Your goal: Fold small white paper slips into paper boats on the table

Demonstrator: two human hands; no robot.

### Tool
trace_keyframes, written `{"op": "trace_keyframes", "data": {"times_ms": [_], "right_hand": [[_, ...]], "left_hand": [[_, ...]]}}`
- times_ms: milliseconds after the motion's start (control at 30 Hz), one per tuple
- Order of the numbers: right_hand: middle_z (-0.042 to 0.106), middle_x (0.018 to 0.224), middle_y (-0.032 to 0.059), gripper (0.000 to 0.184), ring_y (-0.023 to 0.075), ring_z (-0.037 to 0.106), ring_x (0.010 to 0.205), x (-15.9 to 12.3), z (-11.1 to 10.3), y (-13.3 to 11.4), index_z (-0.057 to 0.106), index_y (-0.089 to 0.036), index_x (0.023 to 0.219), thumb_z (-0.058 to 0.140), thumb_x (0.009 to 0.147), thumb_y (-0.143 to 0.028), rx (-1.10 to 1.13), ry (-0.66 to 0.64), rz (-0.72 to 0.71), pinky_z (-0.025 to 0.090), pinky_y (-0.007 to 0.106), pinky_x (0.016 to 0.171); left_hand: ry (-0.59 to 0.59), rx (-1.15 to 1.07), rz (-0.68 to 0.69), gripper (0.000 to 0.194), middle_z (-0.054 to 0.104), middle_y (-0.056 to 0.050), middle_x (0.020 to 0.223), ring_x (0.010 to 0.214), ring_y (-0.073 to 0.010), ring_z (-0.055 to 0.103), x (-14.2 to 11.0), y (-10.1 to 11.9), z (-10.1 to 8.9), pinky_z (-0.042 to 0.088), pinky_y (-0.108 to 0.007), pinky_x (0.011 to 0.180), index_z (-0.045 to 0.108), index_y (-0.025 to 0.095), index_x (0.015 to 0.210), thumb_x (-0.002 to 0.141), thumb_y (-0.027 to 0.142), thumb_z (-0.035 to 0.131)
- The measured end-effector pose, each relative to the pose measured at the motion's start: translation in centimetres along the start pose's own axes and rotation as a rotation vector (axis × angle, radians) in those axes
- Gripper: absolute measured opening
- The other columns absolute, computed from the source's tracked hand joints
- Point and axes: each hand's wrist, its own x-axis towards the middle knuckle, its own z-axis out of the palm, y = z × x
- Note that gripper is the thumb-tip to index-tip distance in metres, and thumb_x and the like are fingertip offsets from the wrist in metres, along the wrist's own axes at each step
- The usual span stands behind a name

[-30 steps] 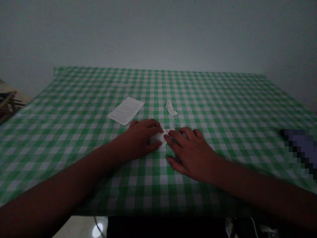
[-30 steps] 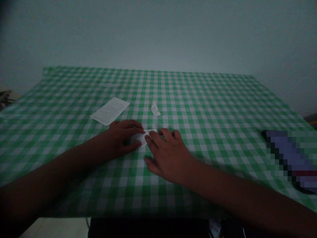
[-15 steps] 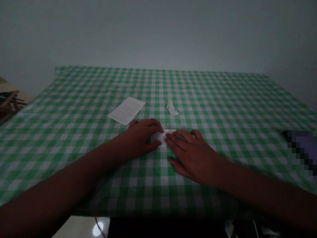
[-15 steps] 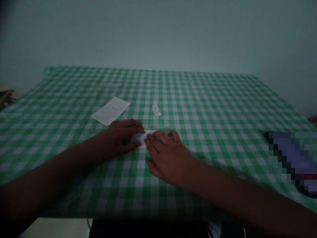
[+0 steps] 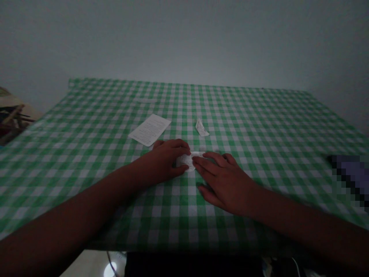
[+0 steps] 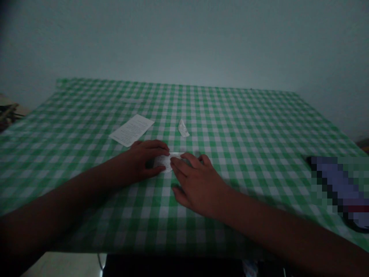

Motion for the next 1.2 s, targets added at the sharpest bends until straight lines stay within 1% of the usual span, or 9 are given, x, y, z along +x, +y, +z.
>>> {"op": "trace_keyframes", "data": {"times_ms": [200, 400, 600, 833, 933, 1100, 1200], "right_hand": [[0.042, 0.156, 0.0091, 0.056, 0.0363, 0.036, 0.134, 0.09, 0.13, -0.27, 0.045, -0.011, 0.147, 0.038, 0.1, -0.042, -0.003, -0.011, 0.054, 0.033, 0.057, 0.099], [0.043, 0.154, 0.011, 0.056, 0.0372, 0.038, 0.131, 0.05, 0.1, -0.51, 0.046, -0.011, 0.146, 0.039, 0.099, -0.041, -0.008, 0.014, 0.056, 0.035, 0.057, 0.098], [0.046, 0.152, 0.0122, 0.056, 0.0373, 0.04, 0.129, 0.14, 0.03, -0.39, 0.049, -0.011, 0.144, 0.041, 0.099, -0.041, -0.017, 0.032, 0.039, 0.037, 0.056, 0.095], [0.042, 0.155, 0.0099, 0.056, 0.0381, 0.036, 0.131, 0.04, 0.03, -0.15, 0.046, -0.011, 0.146, 0.038, 0.099, -0.042, 0.0, 0.011, 0.043, 0.037, 0.057, 0.096], [0.04, 0.157, 0.0091, 0.057, 0.0385, 0.034, 0.133, 0.01, -0.14, -0.07, 0.045, -0.013, 0.147, 0.039, 0.099, -0.043, 0.01, -0.002, 0.058, 0.036, 0.058, 0.097], [0.035, 0.159, 0.0124, 0.055, 0.0398, 0.032, 0.135, 0.12, -0.3, 0.17, 0.049, -0.016, 0.144, 0.043, 0.098, -0.045, 0.006, -0.004, 0.08, 0.034, 0.059, 0.1], [0.035, 0.158, 0.0131, 0.054, 0.0396, 0.032, 0.135, 0.1, -0.4, 0.33, 0.05, -0.017, 0.144, 0.045, 0.098, -0.044, 0.001, 0.008, 0.071, 0.034, 0.059, 0.101]], "left_hand": [[0.029, -0.009, 0.044, 0.035, 0.06, -0.008, 0.131, 0.122, -0.0245, 0.057, 0.05, -0.41, 0.13, 0.04, -0.043, 0.106, 0.062, 0.019, 0.121, 0.089, 0.034, 0.064], [0.025, -0.006, 0.066, 0.035, 0.06, -0.008, 0.131, 0.122, -0.023, 0.056, 0.14, -0.68, 0.21, 0.042, -0.04, 0.106, 0.062, 0.018, 0.121, 0.089, 0.032, 0.065], [0.024, -0.002, 0.042, 0.036, 0.06, -0.009, 0.131, 0.122, -0.0251, 0.056, 0.11, -0.41, 0.08, 0.04, -0.044, 0.107, 0.061, 0.02, 0.121, 0.088, 0.033, 0.065], [0.009, -0.011, 0.058, 0.028, 0.061, -0.006, 0.128, 0.119, -0.0232, 0.058, 0.12, -0.28, -0.1, 0.041, -0.042, 0.104, 0.065, 0.022, 0.116, 0.089, 0.03, 0.065], [-0.003, 0.008, 0.067, 0.028, 0.06, -0.005, 0.129, 0.121, -0.0241, 0.057, 0.11, -0.39, -0.09, 0.039, -0.044, 0.105, 0.066, 0.024, 0.117, 0.09, 0.03, 0.063], [-0.024, 0.073, 0.092, 0.031, 0.058, -0.006, 0.135, 0.127, -0.0269, 0.053, -0.01, -0.52, 0.04, 0.034, -0.047, 0.106, 0.065, 0.028, 0.123, 0.093, 0.032, 0.058], [-0.032, 0.12, 0.085, 0.03, 0.057, -0.006, 0.137, 0.128, -0.0276, 0.052, -0.11, -0.33, 0.07, 0.03, -0.049, 0.106, 0.065, 0.028, 0.122, 0.093, 0.031, 0.057]]}}
